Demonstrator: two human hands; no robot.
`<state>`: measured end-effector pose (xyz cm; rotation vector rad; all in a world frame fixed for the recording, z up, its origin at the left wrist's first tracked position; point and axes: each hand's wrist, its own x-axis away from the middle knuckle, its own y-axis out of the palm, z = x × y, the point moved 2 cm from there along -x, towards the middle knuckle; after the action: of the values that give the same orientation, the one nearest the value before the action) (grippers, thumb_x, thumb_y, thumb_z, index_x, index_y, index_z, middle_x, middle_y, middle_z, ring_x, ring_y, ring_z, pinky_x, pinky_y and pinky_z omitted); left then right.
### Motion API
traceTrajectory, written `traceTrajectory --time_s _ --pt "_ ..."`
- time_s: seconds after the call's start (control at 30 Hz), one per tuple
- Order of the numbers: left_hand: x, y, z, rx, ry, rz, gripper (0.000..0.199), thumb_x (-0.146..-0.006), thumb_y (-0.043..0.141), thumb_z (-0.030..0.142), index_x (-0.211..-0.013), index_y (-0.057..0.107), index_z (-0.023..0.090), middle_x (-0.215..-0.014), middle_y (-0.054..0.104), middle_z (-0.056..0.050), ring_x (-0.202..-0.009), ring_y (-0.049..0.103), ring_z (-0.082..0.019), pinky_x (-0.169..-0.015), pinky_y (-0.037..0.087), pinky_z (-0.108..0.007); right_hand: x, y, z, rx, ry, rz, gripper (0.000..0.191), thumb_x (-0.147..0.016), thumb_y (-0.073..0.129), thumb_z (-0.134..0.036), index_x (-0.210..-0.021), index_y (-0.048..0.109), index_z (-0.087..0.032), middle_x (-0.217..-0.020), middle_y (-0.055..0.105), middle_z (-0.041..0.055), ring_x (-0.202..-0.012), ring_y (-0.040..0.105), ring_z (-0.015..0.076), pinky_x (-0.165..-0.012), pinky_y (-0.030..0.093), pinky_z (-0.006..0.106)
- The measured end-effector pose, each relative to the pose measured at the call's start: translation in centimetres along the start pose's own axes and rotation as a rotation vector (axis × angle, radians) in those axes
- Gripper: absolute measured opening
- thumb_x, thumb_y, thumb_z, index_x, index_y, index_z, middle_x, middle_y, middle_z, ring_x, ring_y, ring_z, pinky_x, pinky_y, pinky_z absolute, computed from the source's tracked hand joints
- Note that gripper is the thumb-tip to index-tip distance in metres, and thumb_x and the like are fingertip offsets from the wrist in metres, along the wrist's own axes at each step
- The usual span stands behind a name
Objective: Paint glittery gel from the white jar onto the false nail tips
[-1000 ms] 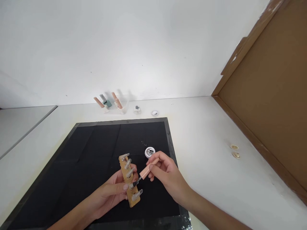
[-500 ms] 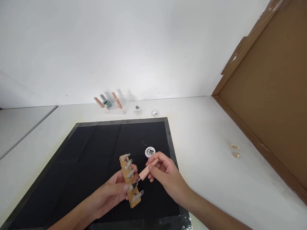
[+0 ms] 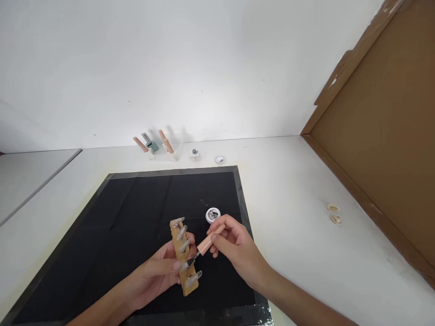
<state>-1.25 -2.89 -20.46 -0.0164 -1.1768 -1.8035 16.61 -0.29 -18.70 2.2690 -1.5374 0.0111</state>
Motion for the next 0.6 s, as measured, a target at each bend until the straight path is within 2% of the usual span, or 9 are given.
traceTrajectory --time_s 0.6 --pt "-0.01 0.12 -0.04 0.025 0.022 -0.027 0.040 -0.060 0.079 0.019 -0.095 0.059 0.019 -0.079 0.057 0.002 -0.067 0.050 -0.009 -0.060 0.033 -0.025 -0.10 0.00 0.17 0.016 -0.019 0.002 0.019 -0.082 0.063 -0.037 -0.082 0.057 -0.020 -0.082 0.057 0.0003 -0.064 0.052 0.0105 -0.061 0.046 0.025"
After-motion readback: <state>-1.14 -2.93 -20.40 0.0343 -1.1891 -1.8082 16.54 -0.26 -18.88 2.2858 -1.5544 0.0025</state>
